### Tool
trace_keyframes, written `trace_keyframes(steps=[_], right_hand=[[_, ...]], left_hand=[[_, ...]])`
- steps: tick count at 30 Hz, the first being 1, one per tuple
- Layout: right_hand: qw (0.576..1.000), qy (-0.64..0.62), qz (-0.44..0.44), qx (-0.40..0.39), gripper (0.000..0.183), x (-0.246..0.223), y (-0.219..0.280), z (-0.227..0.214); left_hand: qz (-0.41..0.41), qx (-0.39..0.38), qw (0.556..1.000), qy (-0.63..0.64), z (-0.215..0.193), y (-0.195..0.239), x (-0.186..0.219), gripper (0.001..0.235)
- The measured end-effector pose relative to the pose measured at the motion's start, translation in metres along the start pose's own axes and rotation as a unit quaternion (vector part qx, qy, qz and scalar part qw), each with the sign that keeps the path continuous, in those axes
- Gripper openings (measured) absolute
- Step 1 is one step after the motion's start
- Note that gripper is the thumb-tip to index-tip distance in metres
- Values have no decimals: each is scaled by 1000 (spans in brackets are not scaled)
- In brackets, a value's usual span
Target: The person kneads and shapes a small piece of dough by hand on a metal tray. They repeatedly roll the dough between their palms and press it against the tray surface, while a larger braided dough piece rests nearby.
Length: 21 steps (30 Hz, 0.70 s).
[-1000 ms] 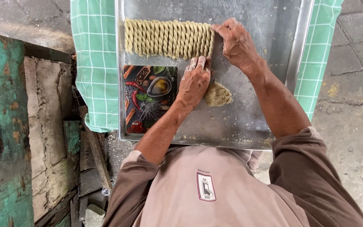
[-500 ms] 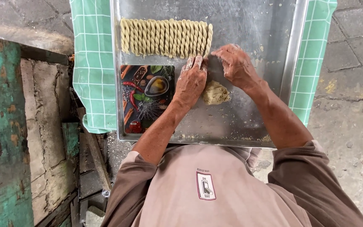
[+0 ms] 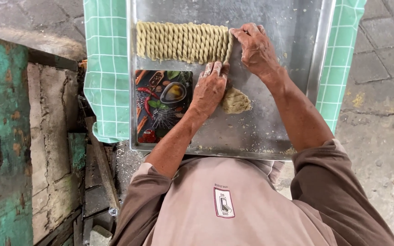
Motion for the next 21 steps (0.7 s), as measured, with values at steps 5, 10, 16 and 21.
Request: trace_keyframes(steps=[5,10,16,21], right_hand=[[995,95,14,-34,47,-20,-11,-7],[988,134,50,-58,27,-19,-21,-4],[999,-17,26,-8,38,-19,-17,-12],[994,36,68,-78,48,-16,-25,-2]], left_hand=[[-7,-7,999,39,13,1,-3,15],[1,0,1000,3,22,2,-5,49],[-50,-36,984,167,29,4,-13,32],[-5,-20,998,61,11,1,-5,21]])
Point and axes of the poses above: each hand's wrist, its own y-axis away from the middle knuckle, its own z-axis out of the palm, x = y × z, the point moved 6 cm from there along -y, towards the middle knuckle, and after that the axes turned 7 degrees about -y, right-handed, at the moved point
